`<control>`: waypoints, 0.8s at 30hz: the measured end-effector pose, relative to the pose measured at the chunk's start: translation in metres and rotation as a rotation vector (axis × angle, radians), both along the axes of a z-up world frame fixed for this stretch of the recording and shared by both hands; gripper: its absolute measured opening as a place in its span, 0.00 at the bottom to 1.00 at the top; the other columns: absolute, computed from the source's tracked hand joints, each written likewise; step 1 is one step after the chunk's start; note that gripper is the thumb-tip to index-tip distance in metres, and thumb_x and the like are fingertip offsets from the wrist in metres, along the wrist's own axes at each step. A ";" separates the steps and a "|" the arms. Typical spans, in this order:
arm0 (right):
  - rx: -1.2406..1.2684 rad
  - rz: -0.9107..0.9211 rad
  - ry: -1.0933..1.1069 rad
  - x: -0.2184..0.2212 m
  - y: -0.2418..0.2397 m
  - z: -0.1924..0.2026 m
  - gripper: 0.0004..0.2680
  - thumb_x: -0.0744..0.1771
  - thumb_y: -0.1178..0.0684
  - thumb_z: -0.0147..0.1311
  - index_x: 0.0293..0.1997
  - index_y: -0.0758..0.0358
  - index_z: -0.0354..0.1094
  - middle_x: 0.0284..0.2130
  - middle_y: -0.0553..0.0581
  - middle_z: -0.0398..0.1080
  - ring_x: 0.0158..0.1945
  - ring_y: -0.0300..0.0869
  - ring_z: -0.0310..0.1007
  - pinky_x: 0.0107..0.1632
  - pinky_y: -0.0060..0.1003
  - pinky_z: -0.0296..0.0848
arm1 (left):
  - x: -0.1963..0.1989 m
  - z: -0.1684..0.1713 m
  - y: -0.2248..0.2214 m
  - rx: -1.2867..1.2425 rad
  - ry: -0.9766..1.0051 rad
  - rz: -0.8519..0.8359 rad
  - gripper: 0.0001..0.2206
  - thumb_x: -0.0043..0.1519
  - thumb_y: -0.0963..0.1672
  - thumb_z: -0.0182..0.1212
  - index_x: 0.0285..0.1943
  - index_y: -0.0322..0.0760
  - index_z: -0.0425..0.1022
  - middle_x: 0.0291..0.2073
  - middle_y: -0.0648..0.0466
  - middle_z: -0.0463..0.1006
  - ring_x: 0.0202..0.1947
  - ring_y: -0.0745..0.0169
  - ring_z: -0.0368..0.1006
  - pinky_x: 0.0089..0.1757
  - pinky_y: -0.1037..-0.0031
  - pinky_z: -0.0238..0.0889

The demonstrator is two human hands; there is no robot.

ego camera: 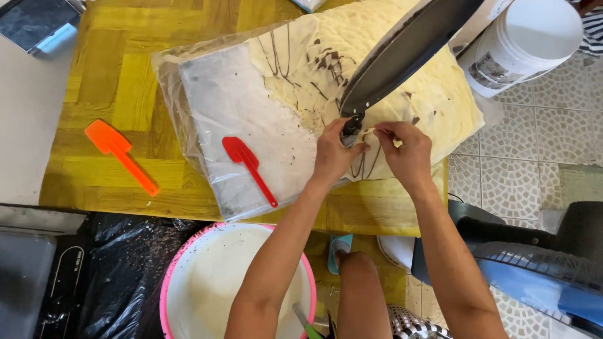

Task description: Preparing crepes by pouring batter into pans, spreading it, cooking, and stacking the finished crepes.

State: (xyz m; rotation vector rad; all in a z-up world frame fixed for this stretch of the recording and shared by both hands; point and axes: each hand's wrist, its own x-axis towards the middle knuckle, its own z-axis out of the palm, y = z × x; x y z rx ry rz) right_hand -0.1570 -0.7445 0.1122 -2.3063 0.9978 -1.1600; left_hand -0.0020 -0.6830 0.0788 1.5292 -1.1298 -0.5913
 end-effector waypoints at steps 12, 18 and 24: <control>0.055 -0.003 0.010 -0.001 -0.020 0.014 0.06 0.64 0.64 0.68 0.41 0.60 0.81 0.31 0.56 0.78 0.34 0.46 0.78 0.38 0.35 0.75 | 0.023 0.002 -0.032 0.023 0.066 0.019 0.08 0.50 0.41 0.72 0.36 0.48 0.81 0.31 0.54 0.85 0.40 0.50 0.82 0.45 0.65 0.75; 0.020 -0.079 0.062 -0.002 -0.026 0.014 0.05 0.65 0.62 0.68 0.41 0.59 0.81 0.32 0.54 0.78 0.36 0.46 0.77 0.39 0.36 0.75 | 0.025 0.016 -0.026 -0.082 0.111 -0.026 0.10 0.52 0.39 0.70 0.40 0.46 0.82 0.33 0.52 0.85 0.42 0.46 0.82 0.45 0.59 0.75; 0.031 -0.164 0.109 -0.003 -0.033 0.003 0.05 0.65 0.55 0.70 0.41 0.52 0.80 0.31 0.49 0.72 0.40 0.46 0.74 0.46 0.39 0.74 | 0.031 -0.010 -0.023 0.022 0.132 -0.002 0.13 0.48 0.41 0.78 0.40 0.42 0.82 0.33 0.51 0.84 0.44 0.46 0.81 0.49 0.59 0.72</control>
